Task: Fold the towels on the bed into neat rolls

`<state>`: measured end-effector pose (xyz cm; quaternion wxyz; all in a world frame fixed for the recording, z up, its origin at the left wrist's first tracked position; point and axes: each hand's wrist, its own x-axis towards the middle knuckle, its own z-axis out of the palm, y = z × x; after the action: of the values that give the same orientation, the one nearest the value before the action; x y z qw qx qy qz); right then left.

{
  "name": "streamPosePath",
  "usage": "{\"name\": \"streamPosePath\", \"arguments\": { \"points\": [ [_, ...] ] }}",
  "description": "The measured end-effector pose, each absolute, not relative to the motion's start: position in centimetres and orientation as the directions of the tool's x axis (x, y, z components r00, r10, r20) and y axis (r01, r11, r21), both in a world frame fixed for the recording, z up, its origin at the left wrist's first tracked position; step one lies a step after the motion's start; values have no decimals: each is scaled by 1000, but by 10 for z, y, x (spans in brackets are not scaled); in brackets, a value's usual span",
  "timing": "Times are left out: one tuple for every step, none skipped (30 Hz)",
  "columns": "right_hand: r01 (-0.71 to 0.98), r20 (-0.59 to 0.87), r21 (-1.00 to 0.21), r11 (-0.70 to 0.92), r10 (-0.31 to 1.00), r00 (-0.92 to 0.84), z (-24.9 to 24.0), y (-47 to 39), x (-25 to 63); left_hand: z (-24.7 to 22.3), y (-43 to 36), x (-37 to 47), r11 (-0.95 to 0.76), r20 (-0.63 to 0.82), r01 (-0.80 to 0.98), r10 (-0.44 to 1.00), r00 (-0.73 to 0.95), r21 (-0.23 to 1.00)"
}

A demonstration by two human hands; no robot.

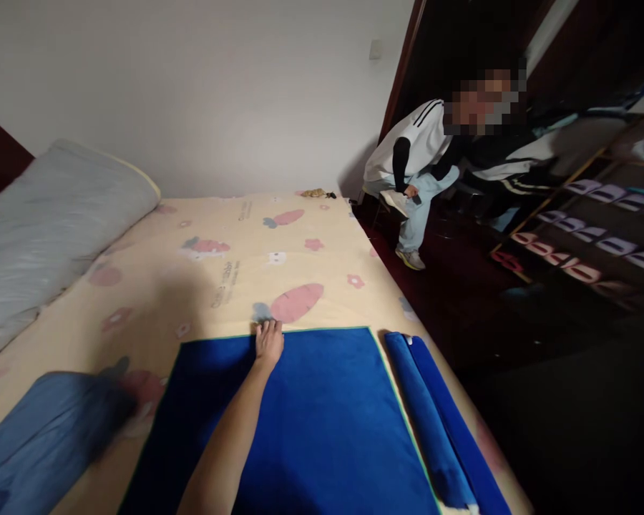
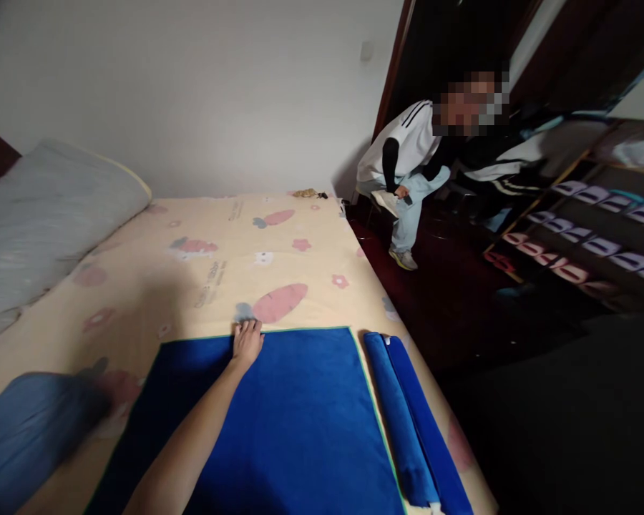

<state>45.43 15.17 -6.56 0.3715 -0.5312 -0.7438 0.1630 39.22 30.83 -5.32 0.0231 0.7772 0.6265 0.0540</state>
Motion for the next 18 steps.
{"name": "streamPosePath", "arguments": {
  "points": [
    [653,376,-654,380,913,-155,-61,174,453,-54,309,393,-205,42,973,978,202,104],
    [638,371,-672,375,917,-147,-57,194,451,-55,310,393,-199,28,974,980,197,105],
    [621,367,-691,370,920,-140,-52,213,450,-55,310,393,-194,13,975,981,194,107],
    [603,361,-710,365,923,-133,-47,229,448,-56,311,392,-191,-2,976,981,193,109],
    [584,355,-729,358,926,-125,-43,244,447,-56,311,392,-189,-16,976,981,192,111],
    [563,348,-748,352,930,-119,-38,256,446,-55,311,392,-188,-30,976,981,193,112],
    [541,340,-767,345,934,-112,-33,265,444,-55,311,392,-187,-42,976,980,193,113],
    [518,331,-787,337,937,-106,-29,272,443,-54,311,392,-186,-53,976,980,193,113],
    [493,321,-806,328,941,-102,-25,278,441,-53,311,393,-185,-63,976,979,192,112],
    [468,310,-824,319,946,-98,-21,281,439,-51,311,393,-183,-72,977,979,191,111],
    [442,298,-842,309,950,-95,-17,283,437,-50,311,393,-181,-80,977,978,190,110],
    [416,285,-859,298,954,-93,-13,283,435,-49,311,394,-179,-87,978,978,189,110],
    [390,271,-876,285,958,-91,-9,283,434,-47,311,394,-177,-94,978,978,188,110],
    [364,256,-891,271,963,-88,-5,282,433,-45,311,395,-175,-99,978,977,187,111],
    [338,240,-906,255,967,-85,-1,280,432,-43,310,395,-173,-102,978,977,185,113],
    [312,224,-919,239,971,-83,4,278,433,-41,310,395,-171,-104,979,978,183,115],
    [284,208,-933,222,975,-79,9,276,434,-38,309,395,-168,-104,979,978,181,118],
    [256,190,-945,205,978,-80,14,273,435,-35,309,395,-166,-104,978,978,179,122]
  ]
}}
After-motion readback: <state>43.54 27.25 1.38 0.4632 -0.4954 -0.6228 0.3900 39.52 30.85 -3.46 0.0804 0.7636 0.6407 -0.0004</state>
